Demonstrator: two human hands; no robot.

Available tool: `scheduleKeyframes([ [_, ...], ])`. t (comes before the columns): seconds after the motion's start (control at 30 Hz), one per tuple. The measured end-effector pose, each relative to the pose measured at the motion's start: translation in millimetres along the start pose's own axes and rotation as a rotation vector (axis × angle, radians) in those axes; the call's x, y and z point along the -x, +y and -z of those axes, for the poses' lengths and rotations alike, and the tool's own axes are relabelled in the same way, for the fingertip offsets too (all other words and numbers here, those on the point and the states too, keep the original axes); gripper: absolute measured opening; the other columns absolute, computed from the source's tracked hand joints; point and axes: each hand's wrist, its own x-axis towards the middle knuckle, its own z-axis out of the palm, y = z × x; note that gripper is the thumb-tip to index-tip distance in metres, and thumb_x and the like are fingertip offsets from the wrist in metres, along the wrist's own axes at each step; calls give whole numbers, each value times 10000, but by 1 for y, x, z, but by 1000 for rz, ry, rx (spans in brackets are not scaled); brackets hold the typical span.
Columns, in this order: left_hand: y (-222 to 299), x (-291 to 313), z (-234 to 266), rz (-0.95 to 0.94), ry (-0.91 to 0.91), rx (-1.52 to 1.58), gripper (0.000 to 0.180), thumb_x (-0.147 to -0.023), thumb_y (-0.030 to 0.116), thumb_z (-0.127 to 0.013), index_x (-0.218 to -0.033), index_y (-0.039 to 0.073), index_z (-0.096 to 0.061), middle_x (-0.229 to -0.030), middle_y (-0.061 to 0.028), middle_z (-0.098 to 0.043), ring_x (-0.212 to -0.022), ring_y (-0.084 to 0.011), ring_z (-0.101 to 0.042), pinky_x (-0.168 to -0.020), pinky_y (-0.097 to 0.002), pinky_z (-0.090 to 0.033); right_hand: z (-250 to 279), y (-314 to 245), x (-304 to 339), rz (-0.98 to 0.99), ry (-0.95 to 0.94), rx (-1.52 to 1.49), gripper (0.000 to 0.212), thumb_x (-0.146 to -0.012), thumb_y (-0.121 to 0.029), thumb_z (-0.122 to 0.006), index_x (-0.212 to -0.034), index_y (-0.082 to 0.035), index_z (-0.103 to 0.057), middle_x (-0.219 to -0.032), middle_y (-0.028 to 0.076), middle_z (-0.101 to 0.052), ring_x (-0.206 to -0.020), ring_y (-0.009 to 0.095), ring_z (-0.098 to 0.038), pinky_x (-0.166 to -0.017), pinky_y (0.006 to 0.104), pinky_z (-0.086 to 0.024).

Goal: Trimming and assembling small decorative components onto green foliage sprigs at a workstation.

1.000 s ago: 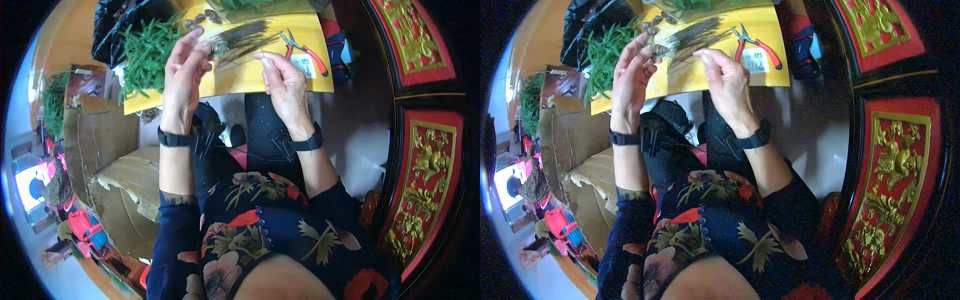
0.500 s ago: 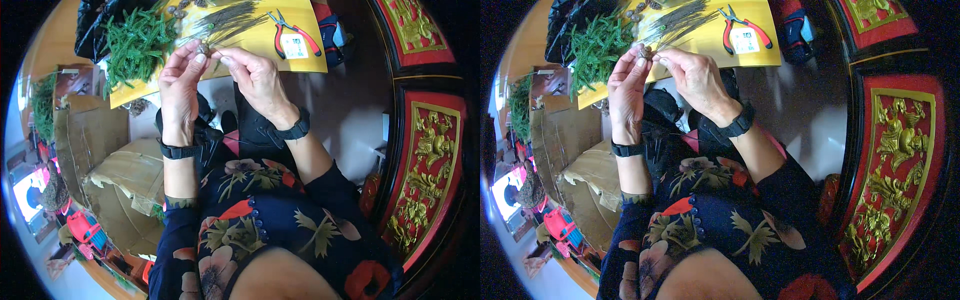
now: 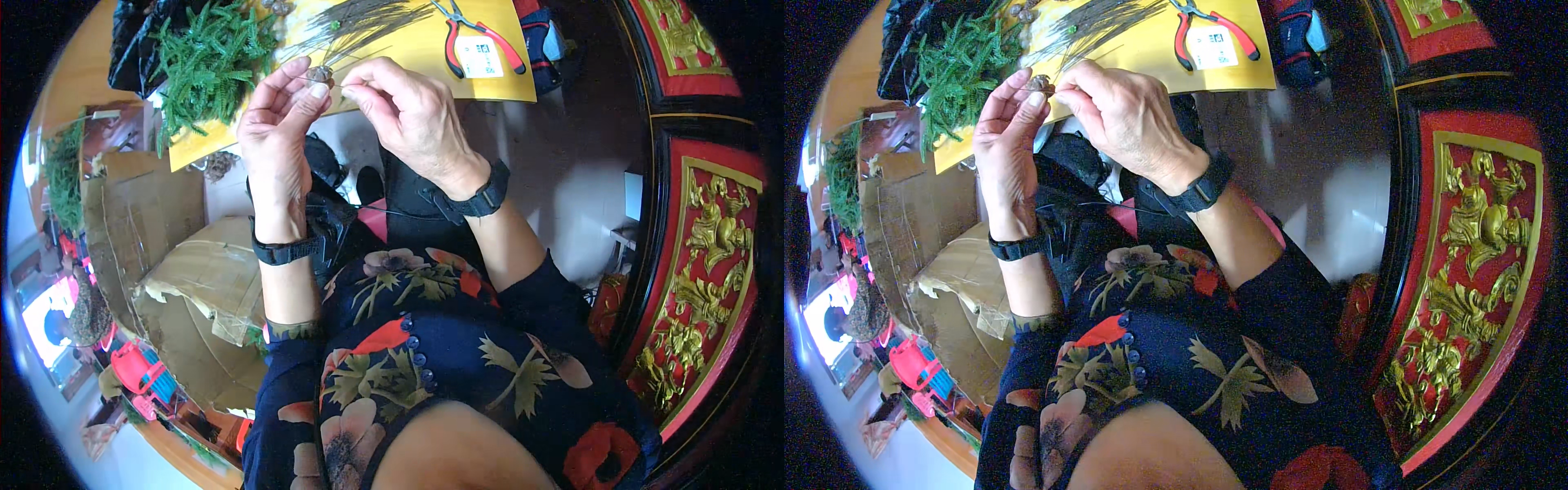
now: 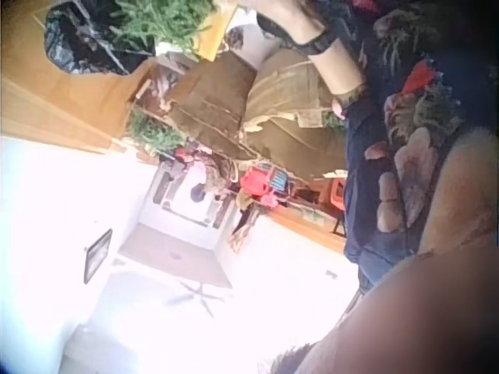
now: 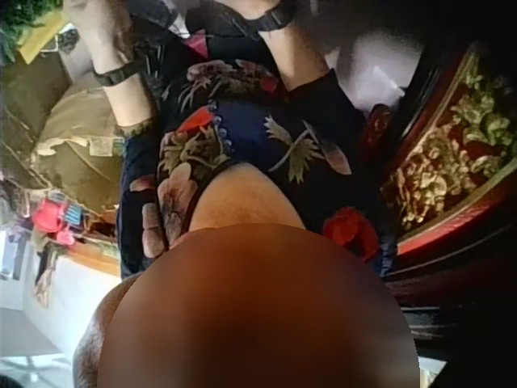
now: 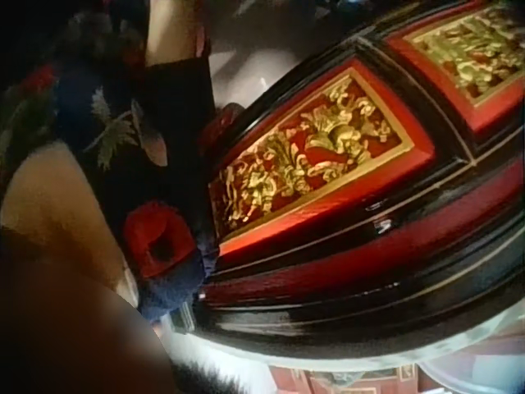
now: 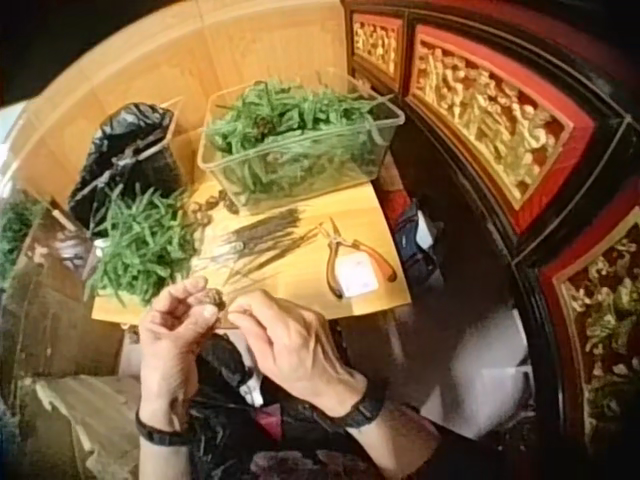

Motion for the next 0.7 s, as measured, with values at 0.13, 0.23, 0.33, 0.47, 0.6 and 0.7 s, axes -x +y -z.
scheduleKeyframes([
  [0.13, 0, 0, -1, -58, 15, -68, 371, -747, -60, -670, -1098, -39, -555, -930, -90, -620, -846, -138, -610, -758, -242, -516, 0, 2, 0, 11, -10, 6, 91, -814, -50, -627, -895, -33, -589, -720, 82, -637, -619, 185, -633, -531, 260, -479],
  [0.23, -1, 0, 0, -86, 25, -60, 370, -741, -68, -673, -1091, -38, -559, -932, -94, -622, -850, -136, -608, -758, -245, -517, 1, 2, 0, 12, -21, 8, 90, -812, -49, -629, -890, -34, -587, -718, 80, -636, -614, 182, -632, -529, 258, -479],
  [0.33, -3, 0, 2, -95, 29, -77, 367, -739, -71, -673, -1087, -39, -560, -937, -95, -623, -853, -135, -607, -757, -245, -517, 2, 0, 1, 14, -37, 13, 94, -809, -47, -631, -890, -35, -584, -714, 79, -635, -611, 177, -632, -526, 256, -479],
  [0.47, -3, 1, 0, -117, 49, -112, 361, -733, -82, -673, -1077, -38, -573, -945, -92, -624, -850, -131, -604, -758, -242, -516, 0, -1, 2, -51, -41, 36, 100, -807, -46, -632, -894, -39, -583, -705, 74, -632, -602, 165, -631, -520, 255, -479],
  [0.6, -5, 4, -1, -81, 62, -130, 334, -742, -72, -670, -1065, -34, -593, -954, -84, -626, -841, -124, -600, -751, -232, -513, -3, -2, 3, -26, 34, 39, 99, -806, -44, -631, -889, -40, -578, -691, 74, -627, -589, 162, -630, -514, 258, -479],
  [0.7, -7, 7, -3, -39, 56, -88, 302, -761, -47, -662, -1057, -30, -606, -958, -80, -629, -834, -118, -598, -745, -228, -512, -3, -4, 3, -69, 51, 34, 105, -799, -48, -636, -883, -43, -573, -677, 77, -622, -575, 182, -628, -512, 270, -483],
])
